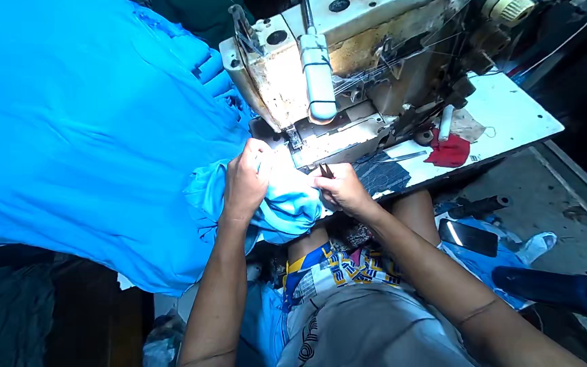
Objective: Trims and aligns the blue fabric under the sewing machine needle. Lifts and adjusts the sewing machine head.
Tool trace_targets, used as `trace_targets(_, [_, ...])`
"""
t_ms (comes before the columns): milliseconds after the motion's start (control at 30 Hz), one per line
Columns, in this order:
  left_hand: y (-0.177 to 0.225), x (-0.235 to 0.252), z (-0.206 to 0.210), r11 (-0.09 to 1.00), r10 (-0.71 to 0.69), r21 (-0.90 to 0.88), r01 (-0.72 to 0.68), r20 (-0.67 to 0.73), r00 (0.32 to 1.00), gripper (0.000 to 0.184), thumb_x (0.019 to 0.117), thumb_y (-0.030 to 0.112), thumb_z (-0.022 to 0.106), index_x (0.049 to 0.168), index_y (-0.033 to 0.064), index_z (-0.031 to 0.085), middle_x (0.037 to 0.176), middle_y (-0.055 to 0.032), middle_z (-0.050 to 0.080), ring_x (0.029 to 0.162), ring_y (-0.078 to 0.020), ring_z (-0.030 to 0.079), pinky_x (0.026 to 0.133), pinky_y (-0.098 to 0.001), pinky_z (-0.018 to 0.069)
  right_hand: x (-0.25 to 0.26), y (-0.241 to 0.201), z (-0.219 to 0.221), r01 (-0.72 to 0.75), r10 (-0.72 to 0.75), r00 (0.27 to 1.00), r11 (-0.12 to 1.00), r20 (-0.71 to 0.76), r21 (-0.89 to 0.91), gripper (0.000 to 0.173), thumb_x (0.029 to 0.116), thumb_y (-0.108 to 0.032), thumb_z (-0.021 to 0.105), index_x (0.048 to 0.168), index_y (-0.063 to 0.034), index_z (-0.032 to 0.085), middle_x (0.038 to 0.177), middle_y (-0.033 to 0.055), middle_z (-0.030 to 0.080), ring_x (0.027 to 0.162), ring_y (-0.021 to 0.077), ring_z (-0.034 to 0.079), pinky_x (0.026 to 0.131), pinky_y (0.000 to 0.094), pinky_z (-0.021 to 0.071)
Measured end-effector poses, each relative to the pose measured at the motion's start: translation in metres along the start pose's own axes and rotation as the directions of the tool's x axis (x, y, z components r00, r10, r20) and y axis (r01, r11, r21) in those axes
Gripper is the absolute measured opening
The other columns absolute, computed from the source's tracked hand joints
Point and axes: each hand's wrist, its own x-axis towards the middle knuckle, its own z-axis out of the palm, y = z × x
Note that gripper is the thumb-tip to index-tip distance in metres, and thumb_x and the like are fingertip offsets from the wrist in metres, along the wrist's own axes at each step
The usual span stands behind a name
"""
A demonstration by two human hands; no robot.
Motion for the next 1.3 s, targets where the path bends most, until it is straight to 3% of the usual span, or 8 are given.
trace_targets(133, [-0.015, 0.021, 0.010, 0.996, 0.045, 0.076, -0.048, 0.046, 0.998, 0.017, 0.1019, 0.020, 0.057, 0.106, 0.0110, 0.071, 0.101, -0.0065, 0.072, 0.093, -0.0193, 0.070, 0.082, -0.0429, 0.0573, -0.004, 0.008, -0.004, 0.070, -0.074, 0.997, 0.972, -0.008, -0.223, 0.009, 0.0943, -0.010, 0.067, 0.090, -0.0043, 0.071, 0.063, 0.0063, 0.059, 0.048, 0.0132, 0.052, 0.044, 0.0294, 0.0439])
trace_targets(367, [-0.017, 0.043, 0.023, 1.000, 0.021, 0.008, -0.022, 0.047, 0.999, 0.012, 0.0919, 0.023, 0.070, 0.098, 0.0152, 0.076, 0.106, -0.0038, 0.070, 0.100, -0.0179, 0.068, 0.084, -0.0443, 0.0567, -0.016, -0.001, -0.008, 0.087, -0.091, 0.996, 0.976, -0.009, -0.200, 0.032, 0.0885, -0.002, 0.067, 0.118, -0.0132, 0.066, 0.074, 0.0033, 0.060, 0.059, 0.0119, 0.053, 0.053, 0.0263, 0.0461])
trace_targets(600, [-0.002, 0.071, 0.028, 0.999, -0.049, -0.005, 0.049, 0.028, 0.998, 0.033, 0.0932, 0.028, 0.068, 0.106, -0.0023, 0.072, 0.109, -0.0256, 0.070, 0.110, -0.0402, 0.066, 0.094, -0.0592, 0.0478, 0.002, -0.008, -0.010, 0.166, -0.188, 0.978, 0.965, -0.096, -0.202, 0.025, 0.0863, 0.001, 0.067, 0.110, -0.0044, 0.073, 0.069, 0.0010, 0.060, 0.055, 0.0071, 0.051, 0.050, 0.0230, 0.0441])
trace_targets(667, [-0.003, 0.081, 0.032, 0.988, -0.141, -0.054, 0.143, 0.027, 0.990, 0.043, 0.0889, 0.032, 0.068, 0.113, -0.0037, 0.066, 0.110, -0.0233, 0.069, 0.111, -0.0337, 0.065, 0.095, -0.0542, 0.0478, 0.010, -0.010, -0.008, 0.199, -0.227, 0.966, 0.957, -0.120, -0.209, 0.026, 0.0856, 0.002, 0.066, 0.110, -0.0033, 0.073, 0.067, 0.0010, 0.058, 0.052, 0.0072, 0.048, 0.047, 0.0231, 0.0417])
trace_targets(767, [-0.001, 0.088, 0.032, 0.947, -0.221, -0.226, 0.230, 0.067, 0.973, 0.057, 0.0856, 0.027, 0.076, 0.130, -0.0025, 0.057, 0.120, -0.0120, 0.066, 0.114, -0.0078, 0.060, 0.103, -0.0275, 0.0455, 0.011, -0.013, -0.003, 0.200, -0.230, 0.964, 0.958, -0.136, -0.203, 0.027, 0.0850, 0.002, 0.066, 0.110, -0.0028, 0.074, 0.066, 0.0011, 0.058, 0.051, 0.0070, 0.047, 0.046, 0.0229, 0.0406])
trace_targets(867, [-0.010, 0.088, 0.037, 0.923, -0.152, -0.353, 0.154, 0.033, 0.988, 0.053, 0.0837, 0.023, 0.078, 0.126, -0.0007, 0.058, 0.114, -0.0031, 0.066, 0.108, 0.0045, 0.059, 0.099, -0.0166, 0.0459, 0.001, -0.015, -0.001, 0.150, -0.179, 0.974, 0.970, -0.139, -0.192, 0.023, 0.0856, 0.001, 0.068, 0.107, -0.0031, 0.075, 0.065, 0.0006, 0.058, 0.051, 0.0065, 0.049, 0.047, 0.0224, 0.0420])
trace_targets(1100, [-0.036, 0.099, 0.055, 0.824, -0.014, -0.567, 0.000, -0.021, 1.000, 0.053, 0.0791, 0.014, 0.081, 0.125, 0.0010, 0.057, 0.113, 0.0017, 0.067, 0.108, 0.0038, 0.062, 0.099, -0.0174, 0.0507, 0.007, -0.009, 0.003, 0.198, -0.233, 0.959, 0.958, -0.163, -0.208, 0.022, 0.0869, 0.002, 0.068, 0.107, -0.0030, 0.075, 0.065, 0.0014, 0.058, 0.051, 0.0074, 0.047, 0.046, 0.0229, 0.0408])
trace_targets(1300, [-0.038, 0.104, 0.053, 0.875, -0.010, -0.483, 0.016, 0.014, 1.000, 0.056, 0.0782, 0.017, 0.084, 0.126, 0.0023, 0.059, 0.115, 0.0013, 0.067, 0.110, 0.0044, 0.060, 0.101, -0.0168, 0.0475, 0.010, -0.011, 0.004, 0.208, -0.248, 0.954, 0.951, -0.165, -0.226, 0.023, 0.0870, 0.001, 0.068, 0.108, -0.0029, 0.075, 0.069, 0.0027, 0.061, 0.053, 0.0082, 0.049, 0.047, 0.0234, 0.0420])
